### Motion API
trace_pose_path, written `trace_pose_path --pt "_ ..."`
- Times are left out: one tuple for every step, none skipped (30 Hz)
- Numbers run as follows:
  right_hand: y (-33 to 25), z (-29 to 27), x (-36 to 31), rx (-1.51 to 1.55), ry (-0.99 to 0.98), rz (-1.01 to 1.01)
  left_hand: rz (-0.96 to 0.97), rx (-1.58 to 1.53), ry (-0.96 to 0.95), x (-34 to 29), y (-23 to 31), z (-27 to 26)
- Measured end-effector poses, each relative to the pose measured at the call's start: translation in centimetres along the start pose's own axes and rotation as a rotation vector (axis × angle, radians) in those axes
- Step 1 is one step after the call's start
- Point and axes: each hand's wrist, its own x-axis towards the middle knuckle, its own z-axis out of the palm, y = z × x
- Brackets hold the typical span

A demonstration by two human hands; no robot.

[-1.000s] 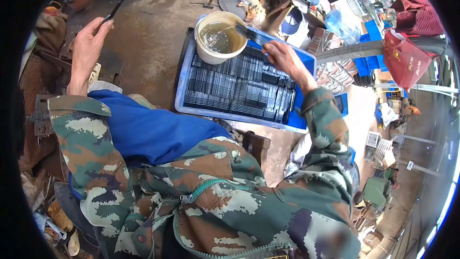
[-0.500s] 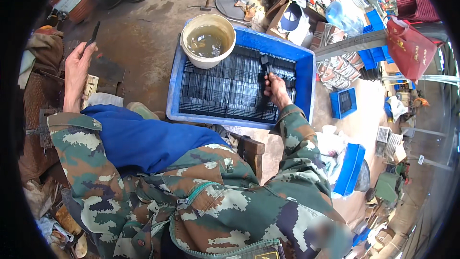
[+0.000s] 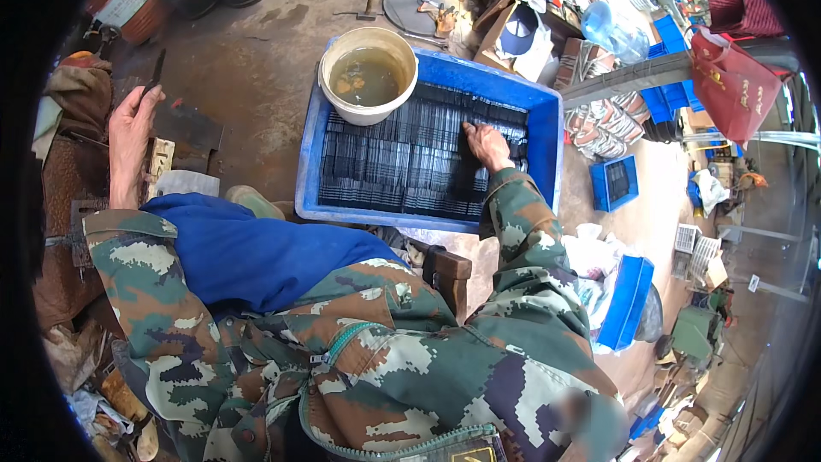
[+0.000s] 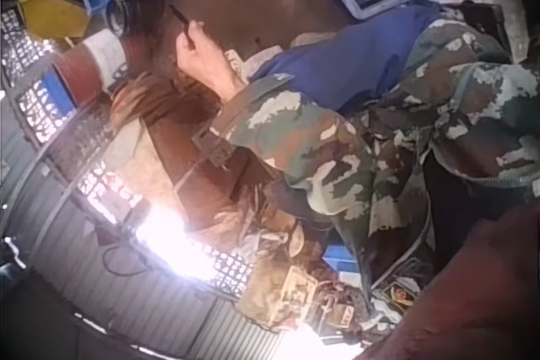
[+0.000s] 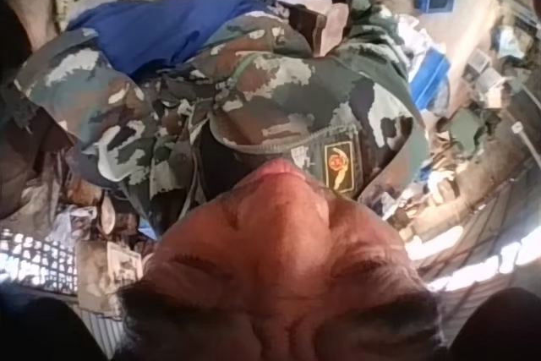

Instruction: Picking metal parts from a container and placing them into a fabrication machine for processing.

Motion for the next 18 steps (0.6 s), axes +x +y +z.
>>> trace_pose_path --pt "-0.9 0.5 0.3 0.219 -0.062 0.227 -0.005 0.016 0.001 -0.1 -0.3 -0.6" --pt "-1.5 0.0 0.4 0.423 -0.126 0.457 -0.048 -0.04 0.033 -0.2 -1.2 -1.7" --pt "-3.0 -1.6 0.6 0.431 -0.127 0.44 -0.099 -0.087 0.073 -0.8 -1.5 -3.0" --pt "-5.1 -5.0 0.8 0.593 -0.082 0.481 -0.152 -0.147 0.159 -2.6 -1.2 -4.8" --pt "-6.4 -8.4 0.3 0.745 -0.031 0.547 -0.168 -0.23 0.235 -3.2 -2.0 -6.8" --pt "-7.7 -10.5 0.1 0.911 0.044 0.51 -0.123 -0.282 0.42 -3.9 -3.6 -8.9" --pt "-8.8 -13.2 -0.7 1.016 0.096 0.435 -0.029 -0.108 0.29 -5.2 -1.8 -11.1" --pt "-10.2 -15.8 -1.1 1.112 0.151 0.358 -0.086 -0.134 0.292 -5.6 -3.2 -14.1" --pt "-11.6 -17.9 -1.4 1.137 0.146 0.333 -0.086 -0.109 0.37 -5.9 -3.8 -15.8" --pt "-13.0 -19.9 -1.3 1.167 0.139 0.3 -0.068 -0.169 0.371 -6.4 -5.3 -18.5" --pt "-14.1 -21.8 -0.9 1.193 0.11 0.257 -0.088 -0.135 0.465 -7.0 -5.7 -19.4" --pt "-15.2 -23.5 -0.2 1.225 0.08 0.208 -0.084 -0.137 0.461 -8.0 -6.4 -20.9" --pt "-16.4 -24.8 0.7 1.252 0.115 0.119 -0.084 -0.139 0.491 -9.5 -7.2 -23.0" --pt "-17.6 -26.0 1.8 1.276 0.148 0.021 -0.086 -0.139 0.53 -10.6 -7.1 -24.0" --pt "-18.8 -26.9 3.0 1.284 0.194 -0.078 -0.09 -0.129 0.552 -11.8 -7.1 -25.0" --pt "-20.1 -28.7 4.4 1.297 0.145 -0.162 -0.182 -0.172 0.649 -13.6 -6.5 -25.7" --pt "-21.0 -29.8 5.6 1.285 0.176 -0.231 -0.274 -0.212 0.759 -15.9 -5.7 -26.5" --pt "-22.5 -31.2 7.0 1.286 0.206 -0.327 -0.239 -0.119 0.741 -17.9 -5.6 -26.7"
